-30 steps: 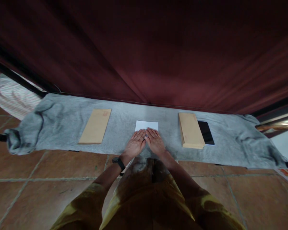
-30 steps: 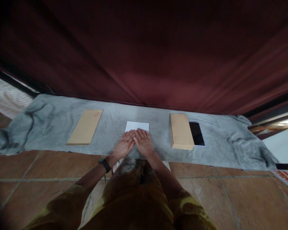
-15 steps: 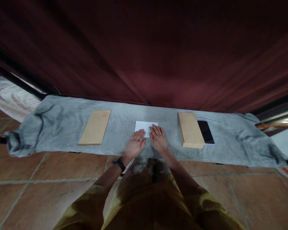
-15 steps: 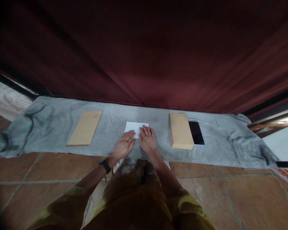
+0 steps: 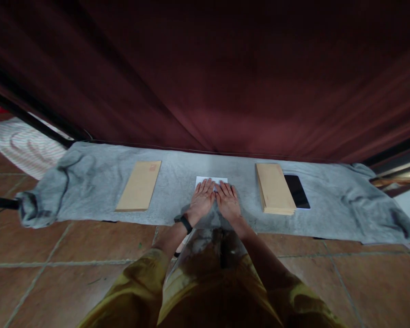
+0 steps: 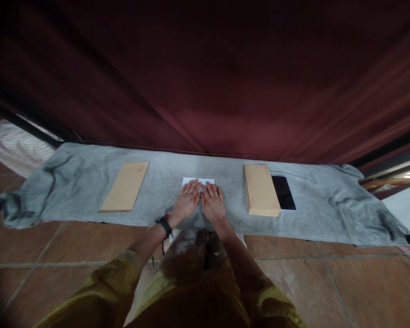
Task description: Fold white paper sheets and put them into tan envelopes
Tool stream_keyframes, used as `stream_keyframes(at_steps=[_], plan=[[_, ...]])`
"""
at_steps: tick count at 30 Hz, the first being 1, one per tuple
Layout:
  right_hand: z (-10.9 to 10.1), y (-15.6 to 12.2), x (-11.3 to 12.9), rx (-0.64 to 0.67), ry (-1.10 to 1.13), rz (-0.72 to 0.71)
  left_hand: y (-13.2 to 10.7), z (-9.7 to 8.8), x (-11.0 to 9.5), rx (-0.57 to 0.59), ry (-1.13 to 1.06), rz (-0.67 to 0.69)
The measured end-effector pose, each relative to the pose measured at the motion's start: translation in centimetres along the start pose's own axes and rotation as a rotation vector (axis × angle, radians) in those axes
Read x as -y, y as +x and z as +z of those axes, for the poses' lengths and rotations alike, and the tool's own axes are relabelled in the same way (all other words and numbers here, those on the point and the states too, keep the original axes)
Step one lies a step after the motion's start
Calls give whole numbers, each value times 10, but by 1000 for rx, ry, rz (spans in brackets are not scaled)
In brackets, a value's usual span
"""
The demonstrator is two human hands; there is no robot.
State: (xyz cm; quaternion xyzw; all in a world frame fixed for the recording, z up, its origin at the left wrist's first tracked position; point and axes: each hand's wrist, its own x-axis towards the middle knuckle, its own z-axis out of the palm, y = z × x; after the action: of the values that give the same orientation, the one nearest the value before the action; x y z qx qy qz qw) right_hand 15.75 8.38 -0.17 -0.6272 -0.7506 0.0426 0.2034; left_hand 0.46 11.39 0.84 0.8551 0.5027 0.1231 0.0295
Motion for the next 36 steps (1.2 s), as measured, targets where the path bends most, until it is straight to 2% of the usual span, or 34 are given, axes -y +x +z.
stream_keyframes(at_steps=[8,11,16,19,30,33,36], plan=[[-1,0,1,-10,-15,23,4,17,18,-123,2,-31],[-1,0,1,-33,-25,37,2,12,23,-103,0,-57],[0,-1,1,-65,-36,58,0,-5,24,50,65,-154],[0,-1,1,-66,-43,68,-2,-12,26,87,90,-175],[0,-2,-1,-83,-20,109,-9,-16,43,31,38,-127],[-2,-2,-1,-89,-8,115,-17,-19,40,-16,8,-114],[-7,-5,-2,-97,20,98,-35,-20,27,-44,-20,-43]])
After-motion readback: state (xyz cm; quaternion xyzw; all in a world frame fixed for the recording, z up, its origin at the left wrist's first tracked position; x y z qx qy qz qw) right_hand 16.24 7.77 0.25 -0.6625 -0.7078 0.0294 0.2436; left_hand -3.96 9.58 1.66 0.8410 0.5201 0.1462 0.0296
